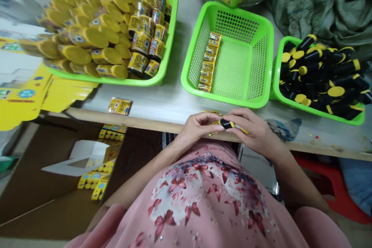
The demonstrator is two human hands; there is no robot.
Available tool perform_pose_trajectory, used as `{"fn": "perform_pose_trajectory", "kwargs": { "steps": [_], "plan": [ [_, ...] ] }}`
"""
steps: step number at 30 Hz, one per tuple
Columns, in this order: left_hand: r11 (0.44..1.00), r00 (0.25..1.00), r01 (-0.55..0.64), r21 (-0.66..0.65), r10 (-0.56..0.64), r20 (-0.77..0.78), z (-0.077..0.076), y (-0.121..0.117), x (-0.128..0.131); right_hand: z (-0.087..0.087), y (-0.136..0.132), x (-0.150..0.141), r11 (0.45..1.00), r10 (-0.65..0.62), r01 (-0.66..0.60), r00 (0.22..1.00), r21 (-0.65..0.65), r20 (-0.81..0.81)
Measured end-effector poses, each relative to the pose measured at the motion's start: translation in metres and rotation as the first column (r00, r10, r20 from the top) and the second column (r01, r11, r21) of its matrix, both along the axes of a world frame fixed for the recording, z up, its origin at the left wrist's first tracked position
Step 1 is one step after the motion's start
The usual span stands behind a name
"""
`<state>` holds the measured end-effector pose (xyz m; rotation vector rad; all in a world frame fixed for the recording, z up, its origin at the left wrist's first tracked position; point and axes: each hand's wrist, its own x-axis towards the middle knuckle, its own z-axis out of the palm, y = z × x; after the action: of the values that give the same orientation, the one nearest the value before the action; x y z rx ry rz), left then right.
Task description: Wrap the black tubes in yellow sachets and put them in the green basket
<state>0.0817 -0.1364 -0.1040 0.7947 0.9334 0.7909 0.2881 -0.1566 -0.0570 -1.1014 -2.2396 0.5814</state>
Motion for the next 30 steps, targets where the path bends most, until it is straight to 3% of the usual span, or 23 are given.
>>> {"fn": "perform_pose_trajectory", "kwargs": {
  "steps": [3, 7, 11, 17, 25, 28, 30],
  "plan": [
    [0.998, 0.996, 0.037, -0.053, -0.033, 0.089, 0.003, 0.001, -0.001, -0.008, 0.0, -0.004, 0.998, -0.052, 0.055, 0.995, 0.034, -0.082],
    [0.988, 0.977, 0.089, -0.123, -0.063, 0.202, 0.003, 0.002, 0.002, -0.018, -0.002, -0.008, 0.997, -0.003, 0.014, 0.99, 0.082, -0.141],
    [0.971, 0.945, 0.168, -0.171, -0.109, 0.309, 0.002, 0.003, 0.003, -0.022, -0.007, -0.007, 0.999, -0.002, -0.008, 0.982, -0.051, -0.19],
    [0.94, 0.896, 0.279, -0.196, -0.182, 0.405, 0.001, 0.003, -0.005, -0.027, -0.01, -0.008, 0.976, -0.132, 0.066, 0.937, -0.208, -0.325],
    [0.986, 0.959, 0.067, -0.154, -0.021, 0.281, 0.003, -0.003, -0.005, -0.025, -0.01, -0.02, 0.937, -0.271, 0.184, 0.919, -0.297, -0.287],
    [0.999, 0.986, -0.006, -0.033, 0.011, 0.164, 0.005, -0.006, -0.003, -0.027, -0.011, -0.025, 0.913, -0.342, 0.242, 0.893, -0.329, -0.292],
    [0.991, 0.998, -0.059, 0.117, 0.055, 0.035, 0.004, -0.009, -0.002, -0.033, -0.011, -0.03, 0.885, -0.401, 0.284, 0.866, -0.369, -0.297]
  ]
}}
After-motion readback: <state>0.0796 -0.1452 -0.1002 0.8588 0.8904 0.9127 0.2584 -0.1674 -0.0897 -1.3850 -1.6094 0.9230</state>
